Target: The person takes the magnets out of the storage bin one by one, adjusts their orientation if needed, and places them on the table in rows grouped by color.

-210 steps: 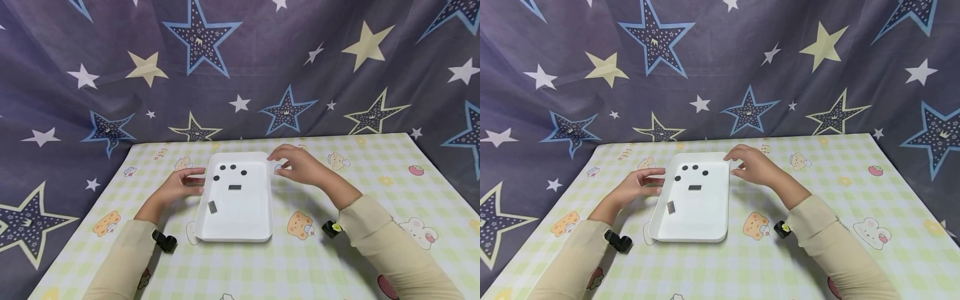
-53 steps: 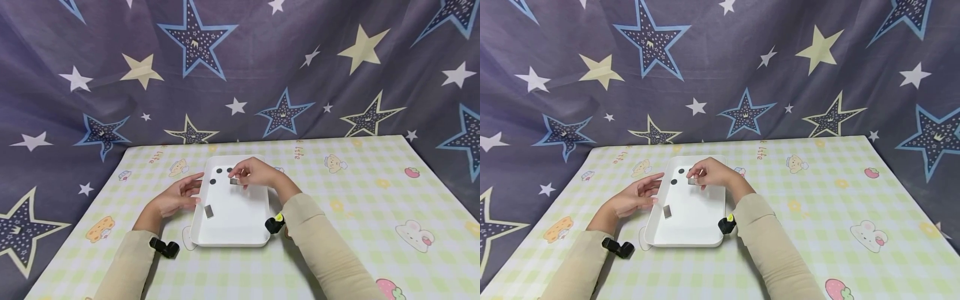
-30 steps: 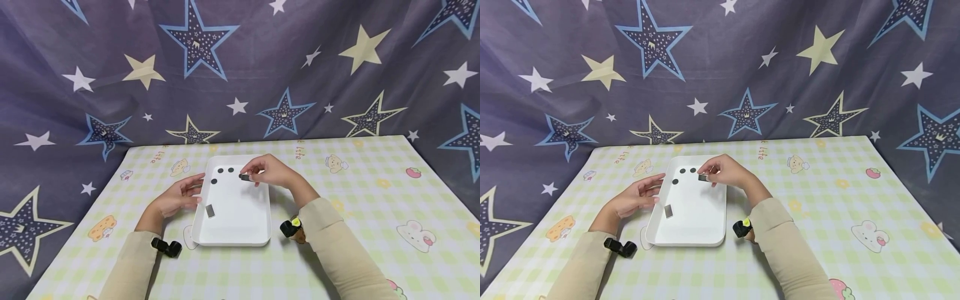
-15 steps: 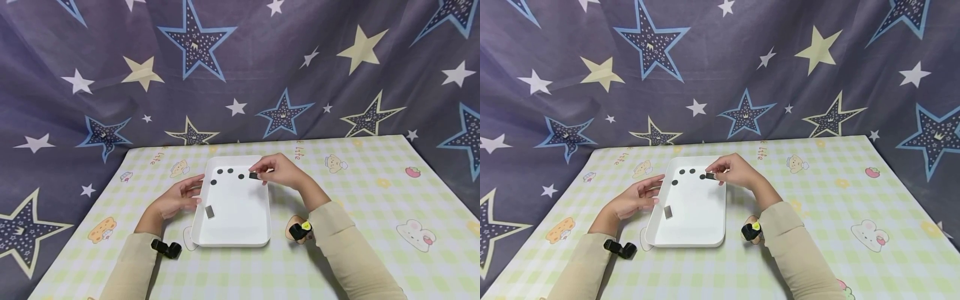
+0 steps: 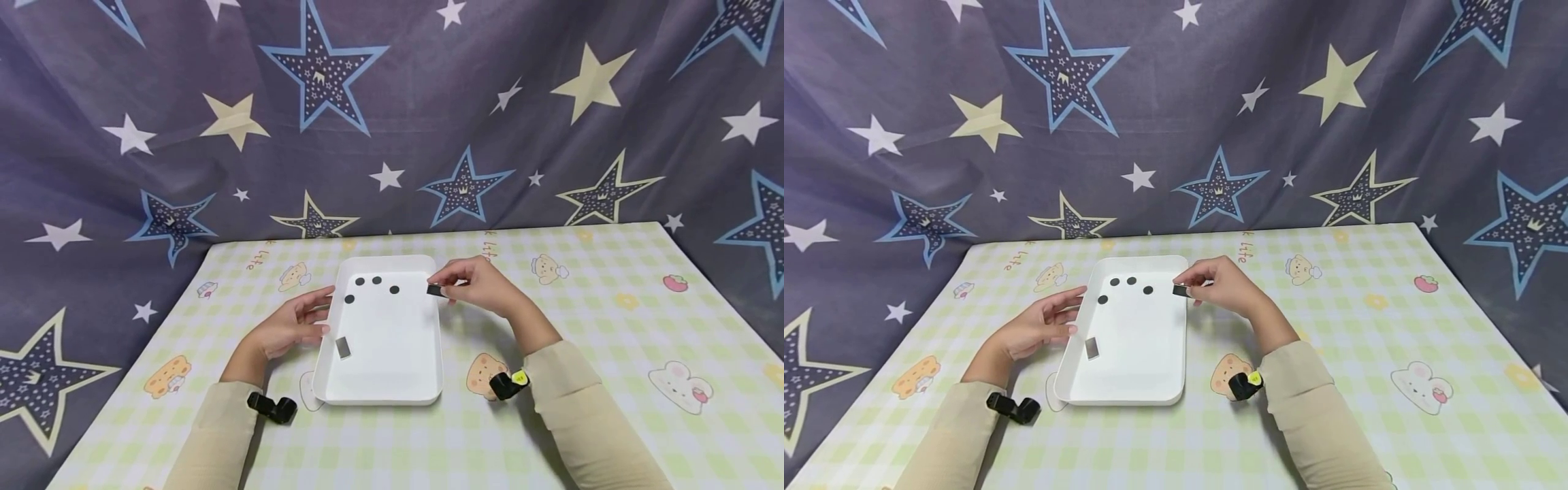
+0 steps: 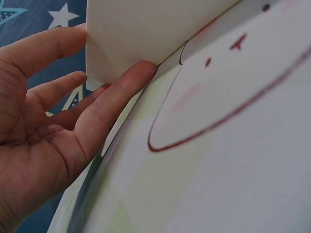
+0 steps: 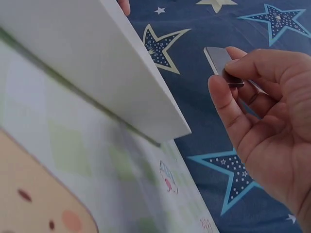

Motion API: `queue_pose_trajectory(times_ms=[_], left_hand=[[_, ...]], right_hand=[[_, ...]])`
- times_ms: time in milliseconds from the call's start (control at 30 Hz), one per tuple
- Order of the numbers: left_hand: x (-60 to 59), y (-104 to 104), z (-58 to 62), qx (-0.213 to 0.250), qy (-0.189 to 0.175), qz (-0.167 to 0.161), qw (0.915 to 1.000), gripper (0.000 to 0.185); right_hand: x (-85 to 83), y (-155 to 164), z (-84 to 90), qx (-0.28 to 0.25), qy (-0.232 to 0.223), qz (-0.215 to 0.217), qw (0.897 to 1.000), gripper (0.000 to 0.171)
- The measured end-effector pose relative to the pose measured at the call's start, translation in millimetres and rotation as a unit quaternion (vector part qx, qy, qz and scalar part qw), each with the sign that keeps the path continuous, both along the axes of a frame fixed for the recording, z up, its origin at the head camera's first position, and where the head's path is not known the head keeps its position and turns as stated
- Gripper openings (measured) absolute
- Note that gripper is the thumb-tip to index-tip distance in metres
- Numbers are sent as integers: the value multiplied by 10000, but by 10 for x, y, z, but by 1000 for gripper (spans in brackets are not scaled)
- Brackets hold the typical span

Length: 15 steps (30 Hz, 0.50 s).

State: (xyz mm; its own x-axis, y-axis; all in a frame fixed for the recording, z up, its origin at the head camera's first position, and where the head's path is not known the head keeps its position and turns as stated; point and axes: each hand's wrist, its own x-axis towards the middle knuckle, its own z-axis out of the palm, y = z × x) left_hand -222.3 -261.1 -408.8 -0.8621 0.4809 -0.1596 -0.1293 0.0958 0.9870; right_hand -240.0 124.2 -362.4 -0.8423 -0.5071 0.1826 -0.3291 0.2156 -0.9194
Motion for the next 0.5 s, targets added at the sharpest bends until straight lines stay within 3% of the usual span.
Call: queue_pose_trajectory(times_ms=[500], left_hand=[[5,0,-1,-55,37,3,10000,83]], right_hand=[[-11,268,-141,5,-126,-253,9996,20]])
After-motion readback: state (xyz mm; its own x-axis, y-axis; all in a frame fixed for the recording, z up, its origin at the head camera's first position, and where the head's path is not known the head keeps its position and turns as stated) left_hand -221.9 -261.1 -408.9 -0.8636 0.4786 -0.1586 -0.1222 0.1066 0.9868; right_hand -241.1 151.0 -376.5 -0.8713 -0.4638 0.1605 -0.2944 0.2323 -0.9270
